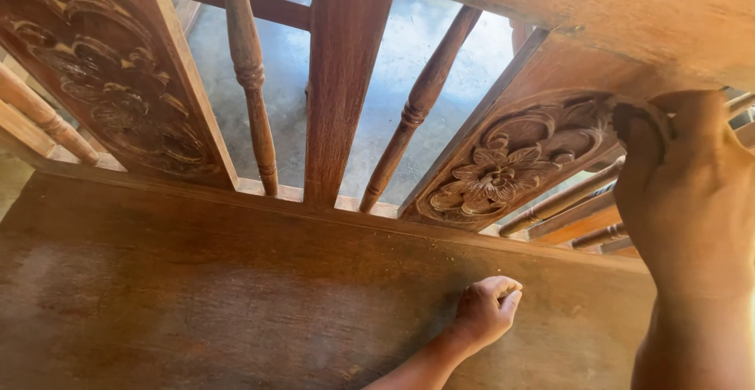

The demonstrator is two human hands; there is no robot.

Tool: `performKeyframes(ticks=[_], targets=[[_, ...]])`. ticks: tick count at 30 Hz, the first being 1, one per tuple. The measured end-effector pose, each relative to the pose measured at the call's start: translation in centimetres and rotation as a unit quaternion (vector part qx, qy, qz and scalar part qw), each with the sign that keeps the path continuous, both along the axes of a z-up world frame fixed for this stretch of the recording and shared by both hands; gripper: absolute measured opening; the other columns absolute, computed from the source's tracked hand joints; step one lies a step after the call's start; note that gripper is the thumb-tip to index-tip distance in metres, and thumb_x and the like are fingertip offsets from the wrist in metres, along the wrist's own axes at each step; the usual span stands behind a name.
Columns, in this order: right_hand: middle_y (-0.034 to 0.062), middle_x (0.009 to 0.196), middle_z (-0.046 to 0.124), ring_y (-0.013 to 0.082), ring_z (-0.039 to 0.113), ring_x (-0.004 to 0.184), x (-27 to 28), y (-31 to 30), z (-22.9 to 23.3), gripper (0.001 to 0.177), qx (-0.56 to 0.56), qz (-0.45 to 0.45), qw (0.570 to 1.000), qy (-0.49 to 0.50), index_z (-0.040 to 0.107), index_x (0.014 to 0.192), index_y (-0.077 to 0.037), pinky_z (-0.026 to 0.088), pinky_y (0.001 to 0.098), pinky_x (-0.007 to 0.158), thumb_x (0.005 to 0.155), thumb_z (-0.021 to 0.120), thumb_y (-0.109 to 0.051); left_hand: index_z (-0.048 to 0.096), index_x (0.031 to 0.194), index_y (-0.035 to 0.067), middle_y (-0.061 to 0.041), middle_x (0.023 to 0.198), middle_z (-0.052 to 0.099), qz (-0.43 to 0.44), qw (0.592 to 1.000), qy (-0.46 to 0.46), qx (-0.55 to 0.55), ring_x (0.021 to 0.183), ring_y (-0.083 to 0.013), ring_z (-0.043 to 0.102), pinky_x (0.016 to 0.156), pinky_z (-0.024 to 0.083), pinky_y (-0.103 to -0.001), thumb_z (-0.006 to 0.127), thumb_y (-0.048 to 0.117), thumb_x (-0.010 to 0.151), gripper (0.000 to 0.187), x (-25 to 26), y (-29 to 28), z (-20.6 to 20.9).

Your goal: The person sands the intricate carvings of a wooden chair backrest using sandpaper.

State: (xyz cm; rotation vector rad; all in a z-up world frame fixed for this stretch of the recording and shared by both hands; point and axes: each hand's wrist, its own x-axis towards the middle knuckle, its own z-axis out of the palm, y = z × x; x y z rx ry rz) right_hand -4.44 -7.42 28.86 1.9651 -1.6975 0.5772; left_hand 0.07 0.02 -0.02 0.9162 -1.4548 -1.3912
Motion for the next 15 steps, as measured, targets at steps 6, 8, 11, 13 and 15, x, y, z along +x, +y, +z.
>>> performKeyframes(ticks=[6, 8, 11, 13, 15], targets=[[0.0055, 0.101, 0.062, 0.0266, 0.053, 0.074, -2.3, -0.5, -1.8, 0.026, -0.07, -0.034, 0.969, 0.234, 0.084, 0.128, -0.016, 0.047, 0.0368, 0.072, 0.11, 0.084, 0.002, 0.071, 0.105, 0.001, -0.012, 0.096, 0.074, -0.005, 1.0, -0.01, -0.009, 0.076, -0.0269, 0.067, 0.07, 0.054, -0.036, 0.063, 0.011, 0.096, 0.015, 0.1, -0.1, -0.1], [0.0009, 0.097, 0.057, 0.0212, 0.05, 0.071, -2.7, -1.0, -2.1, 0.028, -0.095, -0.038, 0.953, 0.286, 0.085, 0.127, -0.022, 0.044, 0.033, 0.07, 0.107, 0.086, -0.003, 0.071, 0.104, 0.001, -0.011, 0.096, 0.074, -0.001, 1.0, -0.005, -0.01, 0.075, -0.0267, 0.067, 0.069, 0.054, -0.036, 0.064, 0.01, 0.096, 0.014, 0.0, 0.1, -0.2], [-0.0085, 0.086, 0.055, 0.0095, 0.039, 0.06, -4.3, -2.4, -2.6, 0.019, -0.142, -0.011, 0.919, 0.366, 0.082, 0.119, -0.026, 0.031, 0.0259, 0.061, 0.112, 0.088, -0.009, 0.071, 0.103, 0.001, -0.01, 0.096, 0.075, 0.001, 1.0, 0.001, -0.016, 0.075, -0.0264, 0.067, 0.069, 0.054, -0.035, 0.065, 0.009, 0.095, 0.013, -0.1, 0.2, -0.1], [-0.0134, 0.08, 0.057, 0.003, 0.031, 0.053, -5.4, -2.6, -2.1, 0.019, -0.164, 0.022, 0.904, 0.395, 0.079, 0.112, -0.024, 0.022, 0.0224, 0.053, 0.119, 0.09, -0.01, 0.07, 0.102, 0.001, -0.01, 0.097, 0.075, -0.001, 1.0, 0.002, -0.018, 0.076, -0.0262, 0.067, 0.07, 0.055, -0.035, 0.065, 0.008, 0.095, 0.012, -0.1, 0.3, 0.1], [0.0126, 0.083, 0.059, 0.0271, 0.048, 0.067, -6.4, -1.9, -0.8, 0.025, -0.057, 0.222, 0.957, 0.176, 0.087, 0.124, 0.011, 0.042, 0.0441, 0.068, 0.107, 0.097, 0.028, 0.071, 0.103, -0.001, -0.011, 0.097, 0.075, -0.004, 1.0, 0.014, -0.015, 0.071, -0.0235, 0.066, 0.066, 0.054, -0.033, 0.065, 0.007, 0.095, 0.013, 0.0, 0.4, 0.4]])
